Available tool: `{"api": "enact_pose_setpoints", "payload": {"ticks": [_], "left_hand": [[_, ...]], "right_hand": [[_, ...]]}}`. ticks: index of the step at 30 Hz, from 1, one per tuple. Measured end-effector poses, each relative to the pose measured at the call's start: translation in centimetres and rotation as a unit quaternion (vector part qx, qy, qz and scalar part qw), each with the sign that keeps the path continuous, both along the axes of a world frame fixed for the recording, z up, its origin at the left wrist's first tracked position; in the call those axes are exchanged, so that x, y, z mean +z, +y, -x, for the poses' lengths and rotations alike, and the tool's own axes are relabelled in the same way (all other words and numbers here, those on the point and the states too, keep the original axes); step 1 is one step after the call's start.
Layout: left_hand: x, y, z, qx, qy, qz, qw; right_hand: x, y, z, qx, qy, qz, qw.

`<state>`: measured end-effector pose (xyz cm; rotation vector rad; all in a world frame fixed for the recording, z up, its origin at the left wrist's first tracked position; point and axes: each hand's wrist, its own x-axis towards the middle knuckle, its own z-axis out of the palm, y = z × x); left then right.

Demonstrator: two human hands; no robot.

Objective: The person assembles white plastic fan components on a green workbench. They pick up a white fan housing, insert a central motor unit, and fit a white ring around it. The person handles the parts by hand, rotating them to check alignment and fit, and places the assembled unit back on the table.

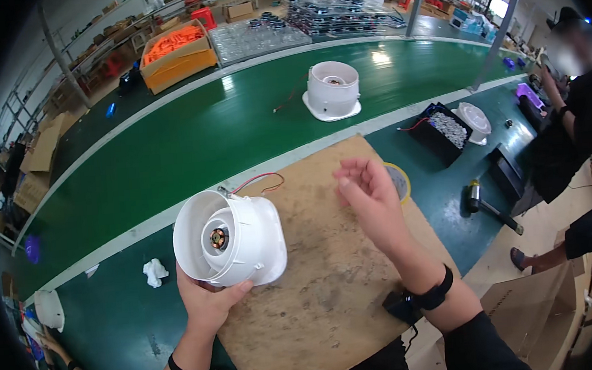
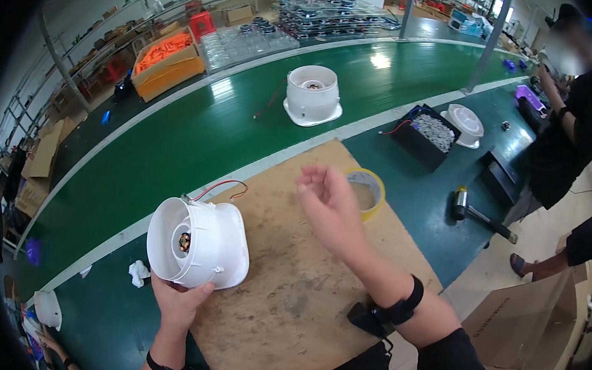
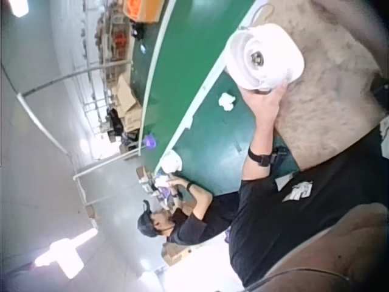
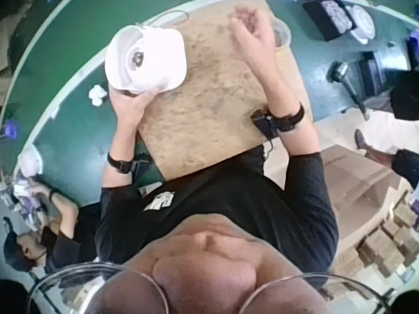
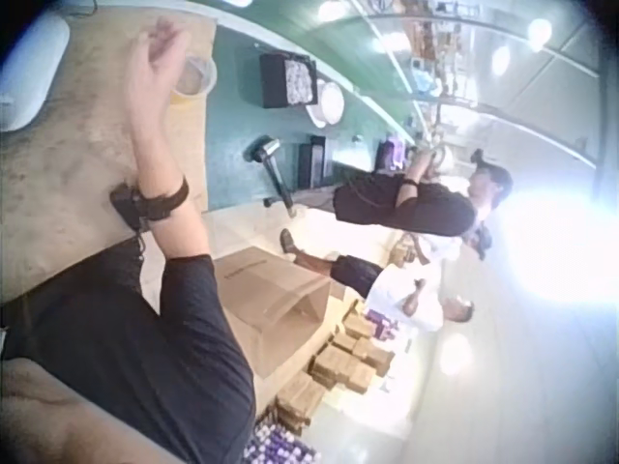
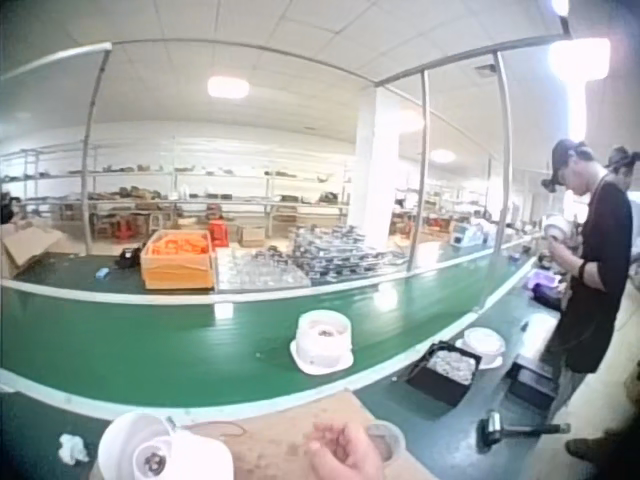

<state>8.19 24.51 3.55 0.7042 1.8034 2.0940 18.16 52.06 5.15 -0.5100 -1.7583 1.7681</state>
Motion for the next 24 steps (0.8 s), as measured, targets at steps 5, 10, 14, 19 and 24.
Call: {"api": "enact_pose_setpoints", "payload": {"ticks": [5, 10, 14, 19, 24], "left_hand": [[-0.6, 1.3, 0.2, 0.008, 0.052, 0.026, 0.998], [-1.5, 0.9, 0.2, 0.017, 0.077, 0.037, 0.996], [-1.2, 0.6, 0.0, 0.023, 0.042, 0.014, 0.999], [-2.5, 0.5, 0.5, 0.032, 0.082, 0.061, 0.994], [-2.2, 0.0, 0.6, 0.011, 0.068, 0.079, 0.995]], "right_hand": [[1.4, 9.0, 3.1, -0.103, -0.078, -0.099, 0.987], [-1.0, 12.6, 6.5, -0.167, -0.172, -0.166, 0.957], [-0.1, 13.9, 7.3, -0.103, -0.186, -0.156, 0.964], [3.4, 12.1, 4.4, 0.008, -0.103, 0.097, 0.990], [3.1, 2.0, 4.6, 0.148, -0.080, 0.143, 0.975]]}}
